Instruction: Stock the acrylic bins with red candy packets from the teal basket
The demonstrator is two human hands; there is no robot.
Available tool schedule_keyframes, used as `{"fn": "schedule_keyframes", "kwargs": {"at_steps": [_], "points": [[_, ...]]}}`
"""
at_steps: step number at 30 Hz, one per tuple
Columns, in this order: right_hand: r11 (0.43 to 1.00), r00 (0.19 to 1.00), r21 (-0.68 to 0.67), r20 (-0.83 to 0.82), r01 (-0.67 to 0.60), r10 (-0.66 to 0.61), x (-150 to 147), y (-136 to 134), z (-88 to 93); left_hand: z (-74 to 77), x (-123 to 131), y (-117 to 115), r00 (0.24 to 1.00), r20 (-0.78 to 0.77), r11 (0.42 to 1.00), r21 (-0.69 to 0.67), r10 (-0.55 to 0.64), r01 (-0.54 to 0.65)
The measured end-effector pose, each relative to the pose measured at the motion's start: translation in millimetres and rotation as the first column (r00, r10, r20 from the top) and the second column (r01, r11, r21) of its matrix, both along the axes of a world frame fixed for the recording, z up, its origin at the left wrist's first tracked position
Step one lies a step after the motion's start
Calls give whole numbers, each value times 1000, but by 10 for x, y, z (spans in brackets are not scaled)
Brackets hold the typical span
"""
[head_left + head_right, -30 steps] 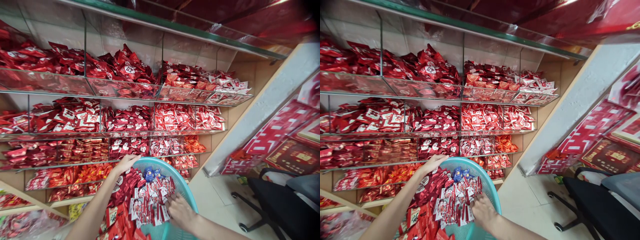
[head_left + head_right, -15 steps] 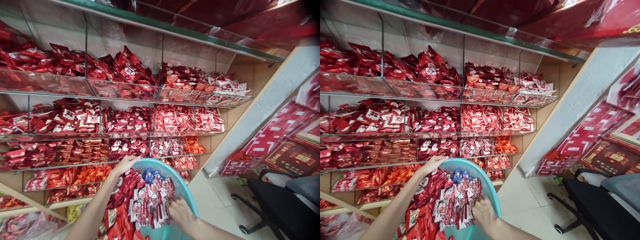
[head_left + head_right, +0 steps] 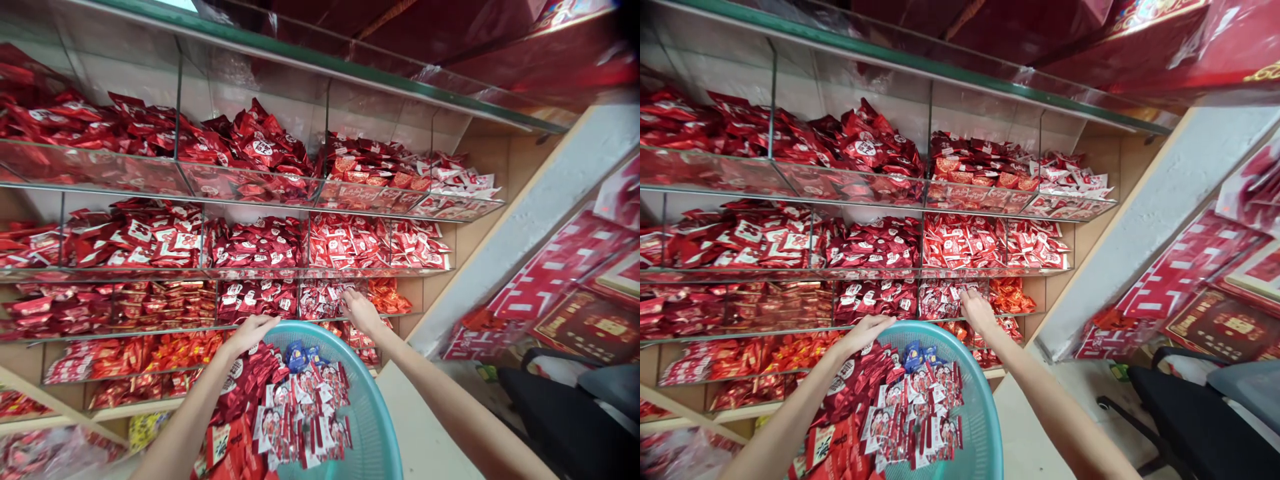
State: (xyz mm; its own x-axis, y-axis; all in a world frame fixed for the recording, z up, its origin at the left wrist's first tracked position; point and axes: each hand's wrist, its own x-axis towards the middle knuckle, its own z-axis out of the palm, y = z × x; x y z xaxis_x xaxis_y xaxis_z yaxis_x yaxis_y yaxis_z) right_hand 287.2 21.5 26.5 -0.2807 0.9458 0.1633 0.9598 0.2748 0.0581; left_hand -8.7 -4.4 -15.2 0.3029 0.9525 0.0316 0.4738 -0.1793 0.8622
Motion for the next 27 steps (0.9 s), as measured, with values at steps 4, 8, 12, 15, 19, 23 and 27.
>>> {"fn": "schedule_keyframes", "kwargs": {"at_steps": [4, 8, 12, 15, 19, 23, 27], "points": [[1000, 999, 0, 33, 31, -31, 38, 407, -110, 6, 7, 6, 1000, 5, 1000, 17, -2, 2], [1000, 998, -19, 64, 12, -11, 52, 642, -222, -4, 8, 16, 999, 31, 1000, -2, 17, -17], [999, 996, -36, 84, -8, 11, 83, 758, -288, -38, -3, 31, 998, 33, 999, -4, 46, -46], [999, 995, -33, 93, -24, 27, 89, 789, -315, -54, -9, 35, 998, 33, 999, -3, 47, -47], [999, 994, -10, 99, -47, 48, 48, 793, -353, -59, -14, 34, 999, 29, 999, -4, 36, -36], [998, 994, 32, 92, -59, 56, 17, 774, -361, -59, -20, 32, 1000, 10, 1000, 12, 12, -12], [994, 994, 69, 71, -87, 83, 53, 709, -293, -52, -22, 30, 1000, -11, 1000, 12, 24, -23]]}}
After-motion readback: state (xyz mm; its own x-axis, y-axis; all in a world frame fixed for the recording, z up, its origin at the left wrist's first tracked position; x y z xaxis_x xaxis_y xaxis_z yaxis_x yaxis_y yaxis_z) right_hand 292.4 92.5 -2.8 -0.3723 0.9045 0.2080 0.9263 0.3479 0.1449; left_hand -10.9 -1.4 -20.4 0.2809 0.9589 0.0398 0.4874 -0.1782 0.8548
